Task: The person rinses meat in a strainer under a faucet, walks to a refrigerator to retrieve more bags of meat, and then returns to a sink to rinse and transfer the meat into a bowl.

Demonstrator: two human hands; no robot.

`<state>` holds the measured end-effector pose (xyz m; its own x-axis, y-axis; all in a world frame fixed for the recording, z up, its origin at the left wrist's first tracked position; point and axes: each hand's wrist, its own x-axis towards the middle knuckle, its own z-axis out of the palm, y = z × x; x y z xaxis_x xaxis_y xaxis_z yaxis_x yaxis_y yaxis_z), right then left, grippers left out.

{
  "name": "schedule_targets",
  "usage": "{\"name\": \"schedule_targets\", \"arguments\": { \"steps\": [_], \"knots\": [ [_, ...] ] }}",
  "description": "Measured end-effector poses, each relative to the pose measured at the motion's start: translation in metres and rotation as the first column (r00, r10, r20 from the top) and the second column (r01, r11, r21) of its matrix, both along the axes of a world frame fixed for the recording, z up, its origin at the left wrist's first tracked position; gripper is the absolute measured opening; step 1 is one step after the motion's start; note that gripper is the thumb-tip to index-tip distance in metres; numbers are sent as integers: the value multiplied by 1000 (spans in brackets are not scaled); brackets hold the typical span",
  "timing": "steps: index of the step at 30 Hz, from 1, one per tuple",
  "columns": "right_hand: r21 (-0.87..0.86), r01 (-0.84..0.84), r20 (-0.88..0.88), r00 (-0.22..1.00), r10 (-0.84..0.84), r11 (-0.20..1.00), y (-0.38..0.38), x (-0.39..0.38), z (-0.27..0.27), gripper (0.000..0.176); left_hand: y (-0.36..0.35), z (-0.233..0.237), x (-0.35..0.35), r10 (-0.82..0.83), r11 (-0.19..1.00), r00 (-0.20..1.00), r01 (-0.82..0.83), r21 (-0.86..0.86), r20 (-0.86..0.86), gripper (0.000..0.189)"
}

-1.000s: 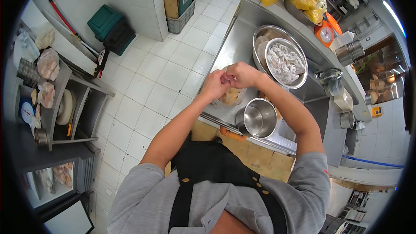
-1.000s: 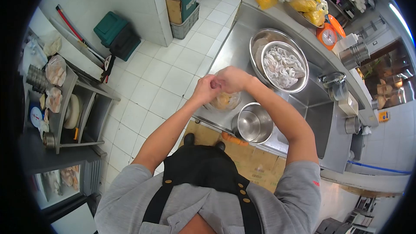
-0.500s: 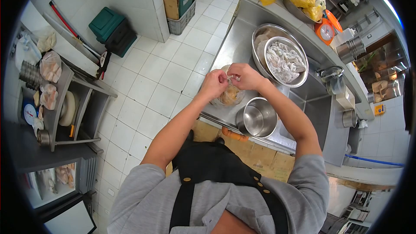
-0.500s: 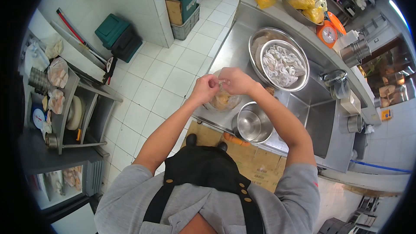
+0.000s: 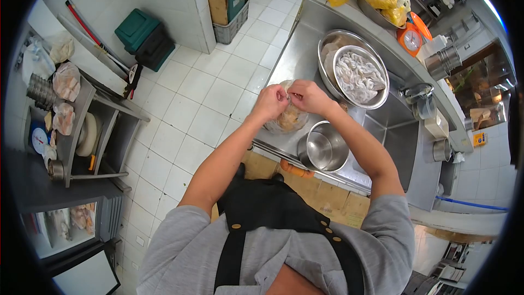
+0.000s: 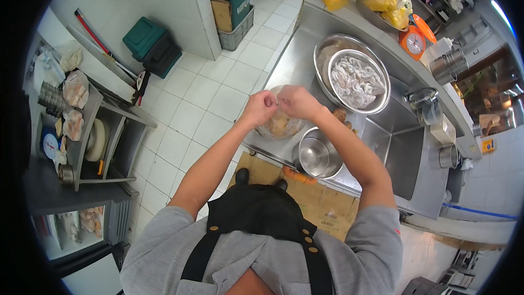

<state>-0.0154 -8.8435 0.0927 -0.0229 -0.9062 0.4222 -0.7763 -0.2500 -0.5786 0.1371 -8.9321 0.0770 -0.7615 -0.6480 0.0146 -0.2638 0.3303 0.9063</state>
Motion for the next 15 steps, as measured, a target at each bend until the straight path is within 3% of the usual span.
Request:
{"name": "schedule_targets", "arguments": {
  "steps": [2, 3, 4, 6, 7, 8, 10, 12, 15],
  "knots": [
    [53, -12, -247, 969, 24, 999, -8, -16, -7, 14, -2, 0, -1, -10, 1000, 1000, 10, 1, 3, 11],
    [146, 107, -161, 983, -83, 983, -5, -23, -2, 16, -3, 0, -2, 1, 1000, 1000, -1, 8, 29, 12],
    [145, 113, -160, 983, -89, 983, -2, -24, -1, 16, -3, 0, -2, 13, 1000, 998, -14, 15, 55, 14],
    [172, 170, 237, 949, -209, 970, 5, -25, 2, 17, -4, -2, 0, 6, 1000, 999, -6, -2, 37, 15],
    [171, 181, 239, 946, -219, 968, 6, -25, 3, 17, -3, -3, -2, 4, 1000, 1000, -4, -18, 17, 16],
    [199, 145, 101, 981, -167, 969, 6, -24, 3, 15, 0, -4, -7, -7, 1000, 1000, 8, -19, 18, 16],
    [270, 89, -158, 986, -47, 959, 7, -13, 8, 15, 5, -2, -13, 66, 915, 996, -84, -395, -60, 20],
    [326, 136, -123, 987, -100, 936, 10, -13, 15, 15, 4, 9, -15, 25, 927, 1000, -21, -374, 5, 19],
    [163, 205, -138, 973, -183, 965, 17, -14, 13, 15, -3, 17, -9, 16, 922, 989, 41, -384, 144, 17]
  ]
}}
